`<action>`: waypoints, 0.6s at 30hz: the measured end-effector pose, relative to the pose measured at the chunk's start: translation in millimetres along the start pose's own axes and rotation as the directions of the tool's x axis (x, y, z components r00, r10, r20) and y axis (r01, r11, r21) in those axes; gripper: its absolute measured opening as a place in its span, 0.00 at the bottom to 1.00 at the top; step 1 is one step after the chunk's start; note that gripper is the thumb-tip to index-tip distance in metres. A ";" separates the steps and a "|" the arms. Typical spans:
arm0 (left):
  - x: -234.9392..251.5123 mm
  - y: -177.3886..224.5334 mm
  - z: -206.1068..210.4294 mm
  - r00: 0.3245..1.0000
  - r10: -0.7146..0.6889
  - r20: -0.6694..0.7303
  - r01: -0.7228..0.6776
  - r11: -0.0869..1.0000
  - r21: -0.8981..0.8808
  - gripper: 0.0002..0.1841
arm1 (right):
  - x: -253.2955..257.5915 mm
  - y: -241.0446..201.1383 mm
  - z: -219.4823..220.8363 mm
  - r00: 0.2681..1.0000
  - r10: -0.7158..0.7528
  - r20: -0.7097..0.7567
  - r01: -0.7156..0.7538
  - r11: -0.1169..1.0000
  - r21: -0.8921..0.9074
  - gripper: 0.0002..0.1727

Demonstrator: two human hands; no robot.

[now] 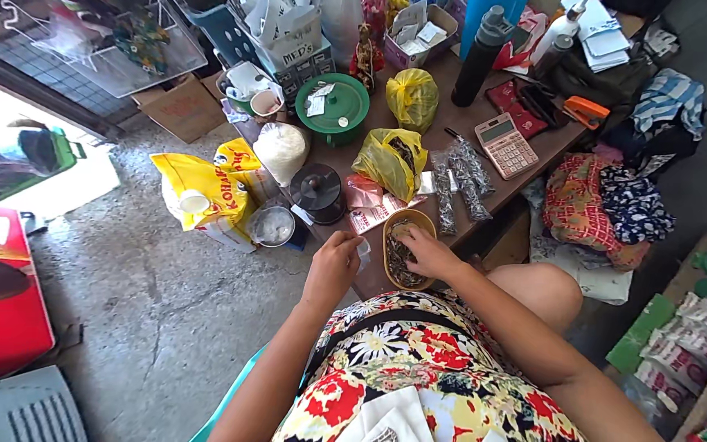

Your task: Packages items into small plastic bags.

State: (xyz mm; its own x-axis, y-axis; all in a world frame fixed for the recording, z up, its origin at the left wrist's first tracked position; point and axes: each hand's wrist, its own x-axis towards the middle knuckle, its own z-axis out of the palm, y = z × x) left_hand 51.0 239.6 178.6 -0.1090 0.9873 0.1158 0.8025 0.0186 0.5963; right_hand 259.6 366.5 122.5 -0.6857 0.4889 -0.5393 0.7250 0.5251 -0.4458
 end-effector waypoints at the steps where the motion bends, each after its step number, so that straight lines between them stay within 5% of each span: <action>1: 2.0 0.8 4.0 1.000 0.000 0.026 0.001 1.000 -0.015 0.12 | 3.5 2.9 4.9 1.000 -0.003 0.024 0.004 0.999 -0.033 0.45; 3: 6.2 1.6 11.2 0.997 -0.001 0.079 0.004 0.999 -0.039 0.13 | 6.9 4.0 12.8 0.999 -0.016 0.041 0.018 0.998 -0.064 0.44; 7: 17.0 4.8 22.9 0.971 -0.038 0.237 0.062 0.993 -0.096 0.13 | 0.4 -1.1 6.1 1.000 -0.013 -0.028 0.012 1.000 -0.015 0.22; 18: 40.1 13.6 56.2 0.914 -0.088 0.396 0.168 0.971 -0.173 0.14 | -28.2 7.8 -15.2 0.945 0.195 -0.262 -0.036 0.860 0.509 0.21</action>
State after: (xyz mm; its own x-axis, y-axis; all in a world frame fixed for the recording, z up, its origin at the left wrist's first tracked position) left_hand 90.5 288.3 146.7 0.0618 0.9634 -0.2609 0.6592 0.1568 0.7354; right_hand 283.6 367.4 145.1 -0.5239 0.7471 -0.4092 0.6813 0.0791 -0.7277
